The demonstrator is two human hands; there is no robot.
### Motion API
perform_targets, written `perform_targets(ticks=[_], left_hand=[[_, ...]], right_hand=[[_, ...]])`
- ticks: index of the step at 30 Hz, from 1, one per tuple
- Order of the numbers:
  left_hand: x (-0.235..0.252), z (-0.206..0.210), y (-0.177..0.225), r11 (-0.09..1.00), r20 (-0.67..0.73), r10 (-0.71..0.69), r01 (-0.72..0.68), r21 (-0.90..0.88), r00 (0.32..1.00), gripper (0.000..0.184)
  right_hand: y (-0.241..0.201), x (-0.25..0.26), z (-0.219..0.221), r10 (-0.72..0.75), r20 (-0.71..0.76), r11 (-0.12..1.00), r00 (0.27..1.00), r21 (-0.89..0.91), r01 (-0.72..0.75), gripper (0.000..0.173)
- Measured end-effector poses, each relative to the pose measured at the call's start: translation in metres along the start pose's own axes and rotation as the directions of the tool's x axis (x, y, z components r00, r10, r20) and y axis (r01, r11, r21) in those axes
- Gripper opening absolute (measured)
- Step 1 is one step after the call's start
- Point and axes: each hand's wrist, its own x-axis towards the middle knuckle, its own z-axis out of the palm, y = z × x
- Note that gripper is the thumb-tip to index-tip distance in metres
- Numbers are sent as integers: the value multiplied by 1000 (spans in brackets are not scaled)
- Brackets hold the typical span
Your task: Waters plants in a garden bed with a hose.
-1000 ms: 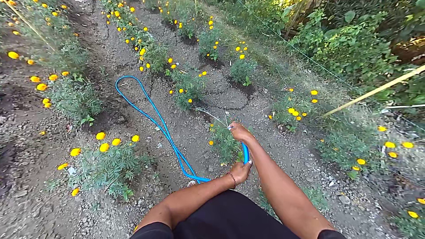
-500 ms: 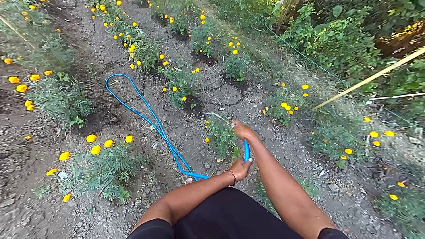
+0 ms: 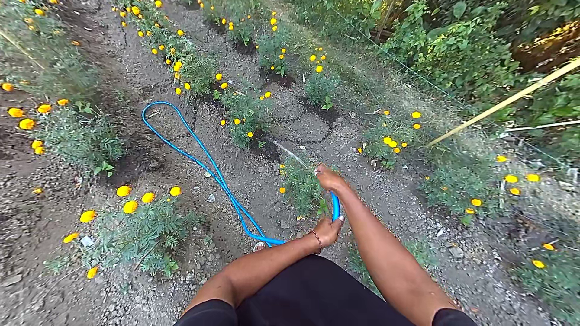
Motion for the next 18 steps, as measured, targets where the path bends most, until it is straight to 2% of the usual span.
perform_targets(ticks=[9, 18], left_hand=[[0, 1, 1, 999, 23, -3, 4, -31, 1000, 49], [2, 0, -1, 999, 22, 2, -2, -35, 1000, 50]], right_hand=[[-3, 0, -2, 17, 66, 998, 998, -56, -14, 35], [-7, -2, -2, 2, 67, 1000, 998, -28, 0, 35]])
